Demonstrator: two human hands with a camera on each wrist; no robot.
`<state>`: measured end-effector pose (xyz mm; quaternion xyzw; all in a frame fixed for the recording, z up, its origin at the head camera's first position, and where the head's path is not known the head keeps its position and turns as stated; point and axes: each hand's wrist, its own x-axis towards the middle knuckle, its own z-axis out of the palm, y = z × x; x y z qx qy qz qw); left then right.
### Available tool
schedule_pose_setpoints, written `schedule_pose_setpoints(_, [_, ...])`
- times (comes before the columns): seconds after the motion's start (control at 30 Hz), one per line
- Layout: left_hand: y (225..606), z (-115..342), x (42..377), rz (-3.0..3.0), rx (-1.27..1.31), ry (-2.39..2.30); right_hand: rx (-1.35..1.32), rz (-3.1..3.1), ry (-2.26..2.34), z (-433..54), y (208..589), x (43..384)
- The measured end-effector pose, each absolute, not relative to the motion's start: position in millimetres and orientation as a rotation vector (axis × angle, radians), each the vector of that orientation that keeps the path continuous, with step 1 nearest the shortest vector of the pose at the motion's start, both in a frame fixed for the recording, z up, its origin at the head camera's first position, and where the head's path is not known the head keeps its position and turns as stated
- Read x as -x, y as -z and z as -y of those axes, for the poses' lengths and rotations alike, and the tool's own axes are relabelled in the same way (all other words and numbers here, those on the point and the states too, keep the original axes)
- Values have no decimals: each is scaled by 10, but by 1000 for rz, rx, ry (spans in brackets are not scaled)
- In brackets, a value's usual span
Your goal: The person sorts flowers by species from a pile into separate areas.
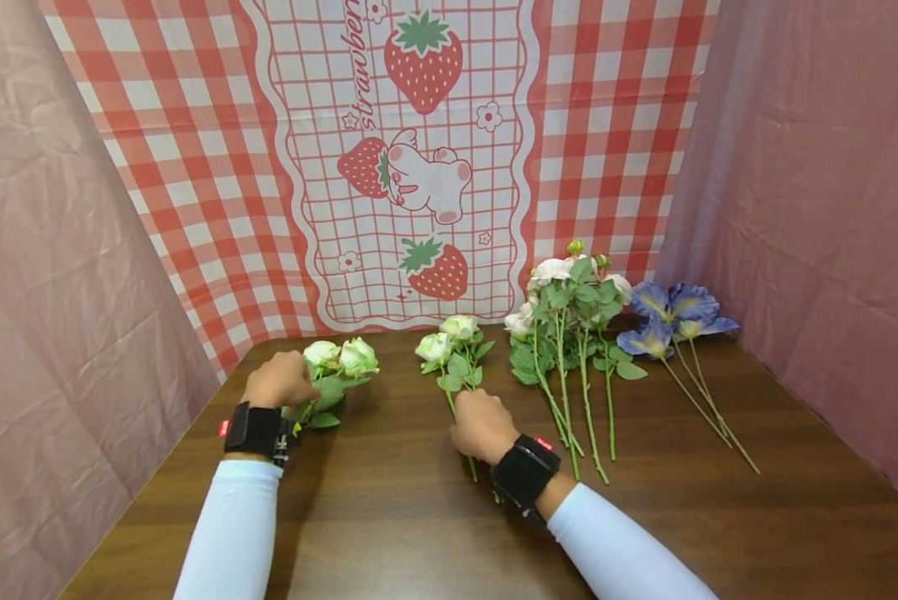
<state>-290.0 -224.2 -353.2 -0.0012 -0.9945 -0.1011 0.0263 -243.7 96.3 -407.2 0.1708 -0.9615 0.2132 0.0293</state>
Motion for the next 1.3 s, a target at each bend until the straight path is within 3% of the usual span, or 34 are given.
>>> schedule_pose_setpoints(0.83, [2770, 1832, 2252, 2319, 263, 651, -487, 2867, -636, -1035, 3677, 2304])
schedule_pose_setpoints(1.3, [2680, 1535, 2101, 1965, 307, 1149, -625, 2715, -736, -1027, 3406, 2014])
